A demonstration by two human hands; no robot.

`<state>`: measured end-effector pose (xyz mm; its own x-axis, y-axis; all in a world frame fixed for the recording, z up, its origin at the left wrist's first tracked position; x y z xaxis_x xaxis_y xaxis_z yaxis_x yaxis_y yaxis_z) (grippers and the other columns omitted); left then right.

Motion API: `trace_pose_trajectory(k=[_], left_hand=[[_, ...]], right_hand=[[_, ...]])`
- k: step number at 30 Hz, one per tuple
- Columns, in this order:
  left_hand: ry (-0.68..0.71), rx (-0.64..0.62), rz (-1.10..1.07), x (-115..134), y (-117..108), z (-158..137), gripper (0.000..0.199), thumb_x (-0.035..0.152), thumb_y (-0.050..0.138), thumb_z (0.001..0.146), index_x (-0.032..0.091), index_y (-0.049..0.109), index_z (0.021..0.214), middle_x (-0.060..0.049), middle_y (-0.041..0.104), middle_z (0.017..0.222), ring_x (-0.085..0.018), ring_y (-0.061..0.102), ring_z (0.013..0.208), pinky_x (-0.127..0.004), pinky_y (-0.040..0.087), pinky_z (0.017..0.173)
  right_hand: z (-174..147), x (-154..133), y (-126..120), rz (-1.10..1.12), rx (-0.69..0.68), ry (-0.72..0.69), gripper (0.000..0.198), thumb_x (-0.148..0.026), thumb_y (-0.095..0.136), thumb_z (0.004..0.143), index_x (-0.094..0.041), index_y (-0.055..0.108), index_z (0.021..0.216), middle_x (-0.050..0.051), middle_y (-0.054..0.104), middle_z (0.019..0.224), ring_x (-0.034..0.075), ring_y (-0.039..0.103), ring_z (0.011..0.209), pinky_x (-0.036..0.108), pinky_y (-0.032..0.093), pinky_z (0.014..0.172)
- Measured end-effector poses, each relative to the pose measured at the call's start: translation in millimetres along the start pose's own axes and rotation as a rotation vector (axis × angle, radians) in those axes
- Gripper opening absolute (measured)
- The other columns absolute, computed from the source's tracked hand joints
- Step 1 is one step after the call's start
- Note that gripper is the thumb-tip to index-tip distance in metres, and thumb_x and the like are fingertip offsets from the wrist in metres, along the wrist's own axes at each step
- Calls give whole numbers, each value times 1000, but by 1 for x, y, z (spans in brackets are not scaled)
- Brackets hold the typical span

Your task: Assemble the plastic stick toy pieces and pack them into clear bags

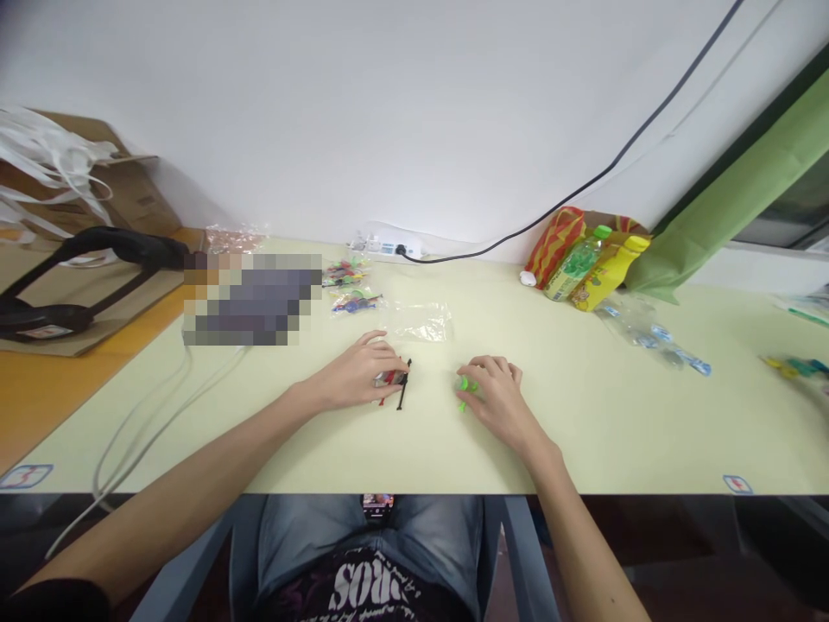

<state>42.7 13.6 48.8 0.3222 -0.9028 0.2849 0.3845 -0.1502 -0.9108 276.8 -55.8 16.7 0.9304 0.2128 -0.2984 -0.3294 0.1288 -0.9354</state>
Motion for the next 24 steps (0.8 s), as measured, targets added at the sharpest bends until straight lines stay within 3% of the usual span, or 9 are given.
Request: trace_pose_trajectory(k=[8, 11, 16, 24], left_hand=[[4, 19, -5, -6, -2, -3, 22, 37, 67, 93, 24, 72, 110, -1, 76, 94, -21, 68, 98, -50, 28, 119], [20, 61, 2, -3, -5, -2, 37, 44, 71, 91, 24, 69, 122, -5, 75, 109, -24, 65, 109, -52, 31, 119], [165, 133, 44, 18, -4, 3, 53, 48, 64, 97, 25, 56, 143, -10, 68, 127, -26, 60, 120, -54, 35, 117], [303, 248, 96, 39, 6, 3, 44, 37, 69, 96, 35, 60, 139, -5, 68, 127, -23, 59, 118, -55, 36, 120]], right_hand=[[-1, -1, 3, 82, 6, 3, 21, -37, 60, 98, -27, 68, 114, 9, 69, 121, 31, 58, 114, 52, 36, 100], [-2, -4, -1, 152, 25, 33, 19, -36, 62, 96, -27, 69, 111, 8, 71, 117, 31, 59, 114, 55, 35, 103], [-3, -24, -12, 492, 3, 85, 23, -41, 65, 93, -26, 73, 109, 6, 75, 111, 27, 67, 105, 47, 45, 100], [-2, -61, -7, 915, -107, 193, 51, -40, 77, 82, -21, 64, 128, 8, 77, 108, 25, 73, 98, 38, 54, 87]])
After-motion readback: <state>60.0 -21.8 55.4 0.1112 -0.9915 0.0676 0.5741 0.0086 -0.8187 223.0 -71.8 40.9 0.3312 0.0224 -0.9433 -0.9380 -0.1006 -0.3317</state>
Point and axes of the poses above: each hand's wrist, its own z-axis towards the middle knuckle, its own y-axis out of the palm, x = y × z, the point moved 6 cm from there along z, towards the middle knuckle
